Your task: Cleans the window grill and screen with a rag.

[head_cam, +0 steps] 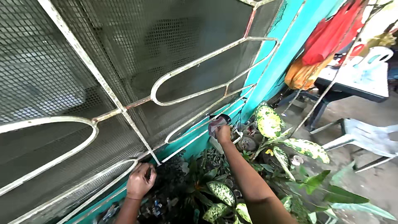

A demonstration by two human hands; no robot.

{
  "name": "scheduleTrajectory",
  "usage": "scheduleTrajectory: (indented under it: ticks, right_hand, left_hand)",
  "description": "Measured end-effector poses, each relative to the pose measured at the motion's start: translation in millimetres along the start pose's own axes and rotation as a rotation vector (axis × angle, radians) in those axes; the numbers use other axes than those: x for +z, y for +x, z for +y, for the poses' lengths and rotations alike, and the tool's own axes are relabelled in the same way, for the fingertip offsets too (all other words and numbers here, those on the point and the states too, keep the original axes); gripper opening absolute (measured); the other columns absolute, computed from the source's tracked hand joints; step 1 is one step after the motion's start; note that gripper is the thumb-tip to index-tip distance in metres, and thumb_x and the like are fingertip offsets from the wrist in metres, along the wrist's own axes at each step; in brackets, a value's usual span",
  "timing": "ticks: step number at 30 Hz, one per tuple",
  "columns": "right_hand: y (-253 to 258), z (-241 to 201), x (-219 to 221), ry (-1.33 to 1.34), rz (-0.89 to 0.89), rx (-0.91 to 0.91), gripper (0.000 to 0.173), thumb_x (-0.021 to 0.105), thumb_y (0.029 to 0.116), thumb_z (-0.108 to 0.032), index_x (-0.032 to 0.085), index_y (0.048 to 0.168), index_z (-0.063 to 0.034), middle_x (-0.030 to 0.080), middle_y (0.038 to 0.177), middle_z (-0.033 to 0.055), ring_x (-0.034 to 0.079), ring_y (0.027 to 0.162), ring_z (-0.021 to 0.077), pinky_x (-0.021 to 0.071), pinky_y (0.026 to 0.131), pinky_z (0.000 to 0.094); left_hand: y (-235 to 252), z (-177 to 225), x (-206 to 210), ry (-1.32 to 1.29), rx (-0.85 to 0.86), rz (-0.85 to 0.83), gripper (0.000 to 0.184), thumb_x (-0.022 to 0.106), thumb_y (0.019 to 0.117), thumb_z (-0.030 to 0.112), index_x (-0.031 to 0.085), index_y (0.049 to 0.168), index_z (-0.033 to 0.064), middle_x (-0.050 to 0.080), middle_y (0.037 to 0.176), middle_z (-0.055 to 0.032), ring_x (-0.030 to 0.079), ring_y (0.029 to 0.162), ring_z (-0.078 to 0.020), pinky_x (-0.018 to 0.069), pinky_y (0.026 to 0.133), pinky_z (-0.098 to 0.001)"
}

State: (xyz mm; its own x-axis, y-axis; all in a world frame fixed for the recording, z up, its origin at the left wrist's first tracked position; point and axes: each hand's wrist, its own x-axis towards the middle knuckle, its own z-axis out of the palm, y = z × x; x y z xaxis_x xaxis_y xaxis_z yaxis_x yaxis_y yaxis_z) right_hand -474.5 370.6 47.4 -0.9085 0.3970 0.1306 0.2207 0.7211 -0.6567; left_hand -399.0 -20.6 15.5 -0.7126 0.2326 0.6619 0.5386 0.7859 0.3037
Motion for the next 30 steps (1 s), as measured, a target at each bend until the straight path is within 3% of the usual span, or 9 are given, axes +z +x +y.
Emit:
scheduleTrajectory:
  ticks: [3,5,8,11,13,16,19,25,30]
  right_hand:
    - [-16,16,8,0.376,0.247,0.086,0.024,0.052,0.0990,-0.004,0.070,0.095,0.0115,0.071,0.088,0.0219,0.070,0.086,0.0286,0.0560,0.085,0.0478]
    - [-32,6,8,0.601,0.346,0.171,0.021,0.051,0.0989,-0.001,0.065,0.108,0.0122,0.069,0.095,0.0191,0.068,0.089,0.0214,0.0562,0.085,0.0409]
    - [-35,-18,11,0.877,0.179,0.170,0.026,0.044,0.1071,-0.008,0.058,0.125,0.0063,0.070,0.098,0.0132,0.069,0.086,0.0150,0.0599,0.079,0.0341]
    - [-22,-48,10,1.110,0.065,0.272,0.026,0.038,0.1119,-0.018,0.055,0.120,-0.0017,0.064,0.085,0.0072,0.064,0.070,0.0136,0.0576,0.064,0.0318]
    - [-12,-63,13,1.151,0.098,0.357,0.025,0.039,0.1121,-0.019,0.054,0.121,-0.0013,0.064,0.084,0.0107,0.064,0.064,0.0177,0.0571,0.058,0.0354]
    - [-14,-80,32,1.018,0.160,0.432,0.028,0.037,0.1104,-0.013,0.057,0.118,0.0061,0.063,0.092,0.0176,0.065,0.074,0.0240,0.0581,0.067,0.0425]
    - [-43,-105,44,0.982,0.126,0.409,0.025,0.038,0.1079,-0.005,0.057,0.117,0.0074,0.063,0.095,0.0168,0.065,0.082,0.0206,0.0576,0.074,0.0390]
    - [-123,-178,45,1.149,-0.168,0.455,0.021,0.040,0.1081,-0.005,0.057,0.119,0.0019,0.062,0.100,0.0125,0.063,0.087,0.0157,0.0561,0.077,0.0333]
    - [-136,-184,38,1.258,-0.312,0.463,0.021,0.044,0.1096,-0.011,0.056,0.124,-0.0009,0.067,0.099,0.0105,0.067,0.085,0.0146,0.0580,0.075,0.0311]
  left_hand:
    - [-1,0,0,-0.015,0.003,0.019,0.037,0.050,0.0894,0.030,0.072,0.080,0.0025,0.070,0.072,-0.0123,0.069,0.067,-0.0270,0.0578,0.065,-0.0402]
    - [0,1,0,-0.021,0.007,0.031,0.036,0.050,0.0892,0.029,0.072,0.080,0.0028,0.069,0.070,-0.0114,0.068,0.065,-0.0257,0.0571,0.064,-0.0385]
    - [0,1,0,-0.017,0.004,0.031,0.035,0.050,0.0895,0.029,0.072,0.079,0.0032,0.069,0.069,-0.0106,0.068,0.065,-0.0250,0.0565,0.064,-0.0376]
    - [-1,0,0,-0.019,0.007,0.019,0.035,0.050,0.0895,0.029,0.073,0.080,0.0037,0.069,0.070,-0.0103,0.067,0.065,-0.0242,0.0563,0.064,-0.0369]
    - [0,1,1,-0.016,0.011,0.016,0.035,0.050,0.0887,0.030,0.072,0.078,0.0048,0.069,0.069,-0.0097,0.068,0.066,-0.0240,0.0565,0.065,-0.0367]
    - [1,1,1,-0.014,0.016,0.011,0.035,0.050,0.0886,0.030,0.072,0.078,0.0052,0.068,0.069,-0.0095,0.068,0.066,-0.0240,0.0567,0.064,-0.0370]
    - [1,1,2,-0.013,0.016,0.010,0.035,0.050,0.0885,0.030,0.072,0.078,0.0048,0.069,0.069,-0.0096,0.069,0.067,-0.0242,0.0571,0.065,-0.0372]
    - [2,2,1,-0.008,0.033,0.031,0.035,0.050,0.0880,0.031,0.071,0.076,0.0053,0.069,0.069,-0.0099,0.069,0.066,-0.0241,0.0569,0.064,-0.0364]
    - [3,4,-2,0.023,0.036,0.022,0.039,0.049,0.0887,0.031,0.071,0.076,0.0016,0.069,0.069,-0.0133,0.070,0.066,-0.0289,0.0581,0.064,-0.0418]
